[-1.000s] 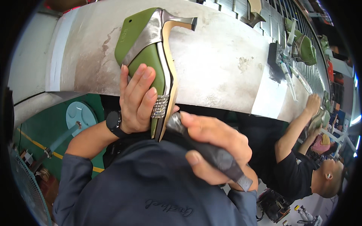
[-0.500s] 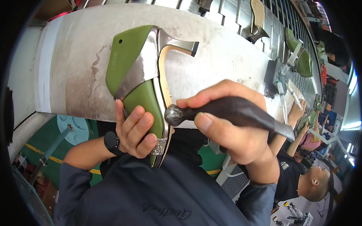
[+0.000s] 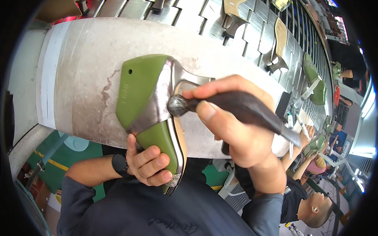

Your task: The person takes a shoe upper and its corresponding sole from a conveyor belt, aligns them by hand, and then uses a hammer to strike around the edges of the sole to secure it. This process is repeated for multiple shoes throughout the video.

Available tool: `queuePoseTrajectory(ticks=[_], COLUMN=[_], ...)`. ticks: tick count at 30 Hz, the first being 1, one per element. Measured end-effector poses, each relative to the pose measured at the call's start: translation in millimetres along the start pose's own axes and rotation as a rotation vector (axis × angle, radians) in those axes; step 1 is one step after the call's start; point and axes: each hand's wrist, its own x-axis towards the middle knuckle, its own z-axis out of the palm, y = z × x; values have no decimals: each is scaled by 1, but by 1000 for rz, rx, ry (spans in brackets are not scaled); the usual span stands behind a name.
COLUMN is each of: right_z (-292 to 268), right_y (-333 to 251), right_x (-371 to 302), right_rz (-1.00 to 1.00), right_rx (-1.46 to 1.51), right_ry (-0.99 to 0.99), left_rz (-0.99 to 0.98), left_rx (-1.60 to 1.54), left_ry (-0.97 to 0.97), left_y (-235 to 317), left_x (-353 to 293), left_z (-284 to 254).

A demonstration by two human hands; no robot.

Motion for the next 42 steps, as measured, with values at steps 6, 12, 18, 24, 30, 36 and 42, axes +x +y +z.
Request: queuePoseTrajectory(ticks=[6,12,18,24,30,36,42], right_z=[0,-15,-6,-21,-4,42,-54], right_y=[-7,-1,-1,33,79,82,19], right_x=[10,21,1,-47,-89,-99,-99], right_rz=[20,94,11,-596,-544,-62,-588], right_rx=[-159,-56,-52,-1163,-448,1010,699], right_ry=[-106,-255,-163,91,87,-196,365], left_rz=[-1,22,25,-337,-907,-533,-370], left_rx=[69,75,79,-218,-1125,-1540,-88], left_ry=[15,13,-23,33,678,-176,-406], left_y=[-4,-3,-6,-10,-40,-43,-39], left_x=[0,-1,2,26,67,86,75], left_z=[-1,-3,-8,-80,-117,-93,-52])
